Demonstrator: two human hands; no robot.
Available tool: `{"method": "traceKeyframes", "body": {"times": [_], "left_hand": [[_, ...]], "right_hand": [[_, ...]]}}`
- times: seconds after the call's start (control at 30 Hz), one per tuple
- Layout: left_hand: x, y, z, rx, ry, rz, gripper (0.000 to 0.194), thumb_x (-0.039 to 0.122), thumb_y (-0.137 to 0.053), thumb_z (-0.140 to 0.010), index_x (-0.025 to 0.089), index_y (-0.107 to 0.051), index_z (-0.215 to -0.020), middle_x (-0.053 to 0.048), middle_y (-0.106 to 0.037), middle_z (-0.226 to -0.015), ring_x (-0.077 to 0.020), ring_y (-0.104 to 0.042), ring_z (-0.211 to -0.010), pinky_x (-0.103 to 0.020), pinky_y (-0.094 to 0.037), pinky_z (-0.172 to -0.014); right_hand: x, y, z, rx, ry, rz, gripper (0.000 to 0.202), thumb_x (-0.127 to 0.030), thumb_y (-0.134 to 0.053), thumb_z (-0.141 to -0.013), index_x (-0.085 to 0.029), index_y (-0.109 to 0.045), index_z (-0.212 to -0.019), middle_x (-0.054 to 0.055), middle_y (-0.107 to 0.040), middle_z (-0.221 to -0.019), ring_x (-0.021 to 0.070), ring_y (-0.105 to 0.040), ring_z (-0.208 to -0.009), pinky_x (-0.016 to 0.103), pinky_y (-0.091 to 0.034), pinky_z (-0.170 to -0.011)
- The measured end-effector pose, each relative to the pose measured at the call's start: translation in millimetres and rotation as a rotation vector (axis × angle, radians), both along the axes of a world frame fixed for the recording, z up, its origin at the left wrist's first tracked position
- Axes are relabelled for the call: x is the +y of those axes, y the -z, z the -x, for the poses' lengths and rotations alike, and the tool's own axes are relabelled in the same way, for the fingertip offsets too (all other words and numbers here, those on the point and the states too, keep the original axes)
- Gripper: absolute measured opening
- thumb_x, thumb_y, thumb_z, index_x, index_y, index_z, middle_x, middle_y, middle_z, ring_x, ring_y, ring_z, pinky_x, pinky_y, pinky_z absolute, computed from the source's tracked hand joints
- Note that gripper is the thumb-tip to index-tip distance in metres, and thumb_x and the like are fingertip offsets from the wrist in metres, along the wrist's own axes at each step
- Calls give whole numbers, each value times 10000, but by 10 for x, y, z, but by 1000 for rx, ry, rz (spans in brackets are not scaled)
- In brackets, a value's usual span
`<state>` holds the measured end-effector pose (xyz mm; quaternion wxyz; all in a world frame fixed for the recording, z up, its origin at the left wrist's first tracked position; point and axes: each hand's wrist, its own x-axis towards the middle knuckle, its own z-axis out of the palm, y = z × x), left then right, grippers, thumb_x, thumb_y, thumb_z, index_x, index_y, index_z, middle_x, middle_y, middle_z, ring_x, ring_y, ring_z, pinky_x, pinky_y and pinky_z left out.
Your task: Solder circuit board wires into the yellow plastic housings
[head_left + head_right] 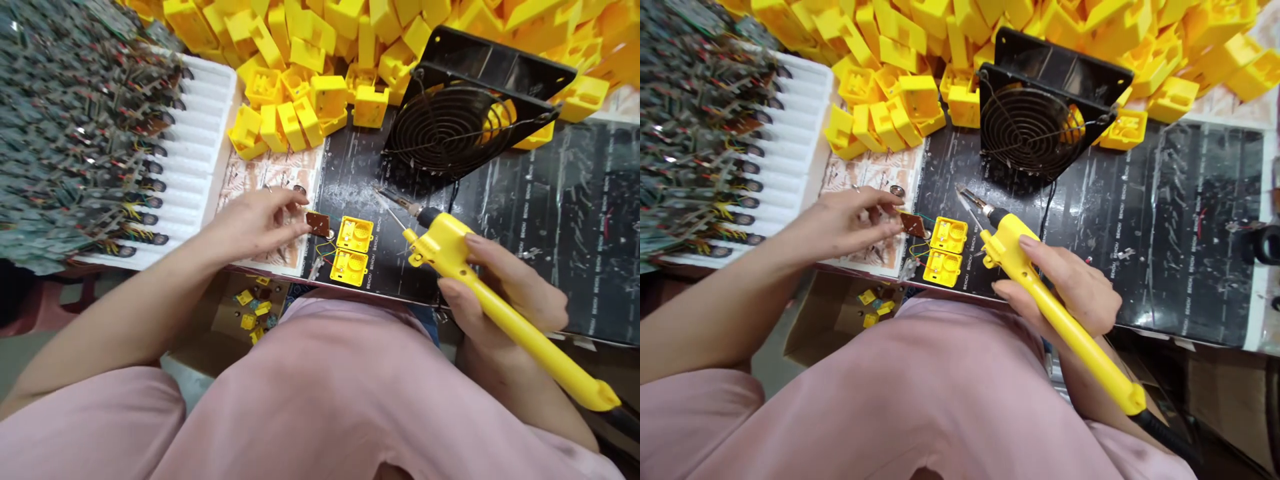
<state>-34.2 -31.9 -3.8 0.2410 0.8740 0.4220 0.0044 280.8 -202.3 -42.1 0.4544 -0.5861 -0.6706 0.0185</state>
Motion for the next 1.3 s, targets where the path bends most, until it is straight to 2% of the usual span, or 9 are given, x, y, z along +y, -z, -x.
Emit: {"method": "traceKeyframes", "body": {"times": [0.1, 0.23, 0.37, 0.6, 0.73, 0.83, 0.93, 1.1, 1.3], "left_hand": [[-80, 80, -69, 1, 18, -105, 366, 432, -527, -984, 193, -748, -1151, -74, -789, -1047, -234, -736, -933, -330, -541, -804], [-99, 54, -130, 24, 157, -407, 399, 296, -395, -1078, 205, -782, -1104, -114, -801, -1170, -284, -738, -1099, -427, -546, -906], [-140, 52, -51, -6, 317, -353, 429, 239, -357, -1089, 205, -768, -1209, -103, -803, -1241, -262, -728, -1193, -435, -544, -1021], [-230, 24, 38, -174, -21, 104, 496, 321, -479, -970, 159, -671, -1398, -100, -820, -1142, -205, -782, -993, -307, -604, -926], [-231, 15, 83, -315, -222, 307, 532, 392, -509, -959, 123, -620, -1403, -130, -814, -1115, -191, -785, -904, -299, -622, -834], [-237, 18, 80, -153, -305, 213, 459, 501, -482, -956, 158, -728, -1137, -74, -798, -875, -189, -732, -749, -286, -563, -705], [-253, 37, -2, -51, -283, 174, 466, 534, -437, -931, 173, -732, -914, -39, -736, -719, -177, -665, -658, -270, -477, -635], [-255, 73, -128, -279, -312, 212, 319, 471, -550, -828, 185, -691, -826, -21, -714, -722, -154, -638, -661, -251, -480, -643], [-245, -19, -149, -288, -222, 13, 259, 373, -552, -897, 198, -742, -885, -10, -754, -796, -147, -664, -723, -253, -519, -762]], "right_hand": [[111, -97, 122, -39, -26, -145, 580, -269, -801, -891, -355, -650, -1445, 26, -813, -1010, 201, -767, -728, 282, -562, -525], [143, -131, 171, -32, -13, -112, 567, -249, -797, -893, -354, -661, -1433, 14, -810, -977, 191, -751, -701, 279, -548, -520], [110, -93, 90, -72, -41, -99, 604, -234, -808, -885, -352, -644, -1454, 10, -811, -959, 187, -758, -705, 269, -559, -527], [91, -74, 37, -59, -40, -78, 626, -300, -845, -885, -395, -631, -1466, 7, -812, -1030, 218, -775, -754, 316, -596, -578], [105, -72, 90, -59, -32, -137, 562, -506, -746, -952, -335, -637, -1477, 51, -813, -1069, 228, -793, -806, 310, -653, -672], [138, -99, 131, -65, -81, -110, 569, -585, -636, -994, -311, -624, -1492, 44, -810, -989, 202, -786, -765, 280, -651, -672], [176, -146, 178, -100, -92, -92, 600, -493, -749, -953, -346, -593, -1513, 16, -813, -1011, 184, -786, -767, 257, -641, -671], [236, -202, 252, -65, -113, -116, 662, -405, -843, -890, -301, -605, -1499, 26, -815, -1105, 189, -804, -869, 253, -658, -791], [492, -254, 404, -102, -288, 3, 254, -152, -690, -1003, -240, -697, -1241, -17, -815, -991, 142, -794, -798, 215, -639, -744]]}}
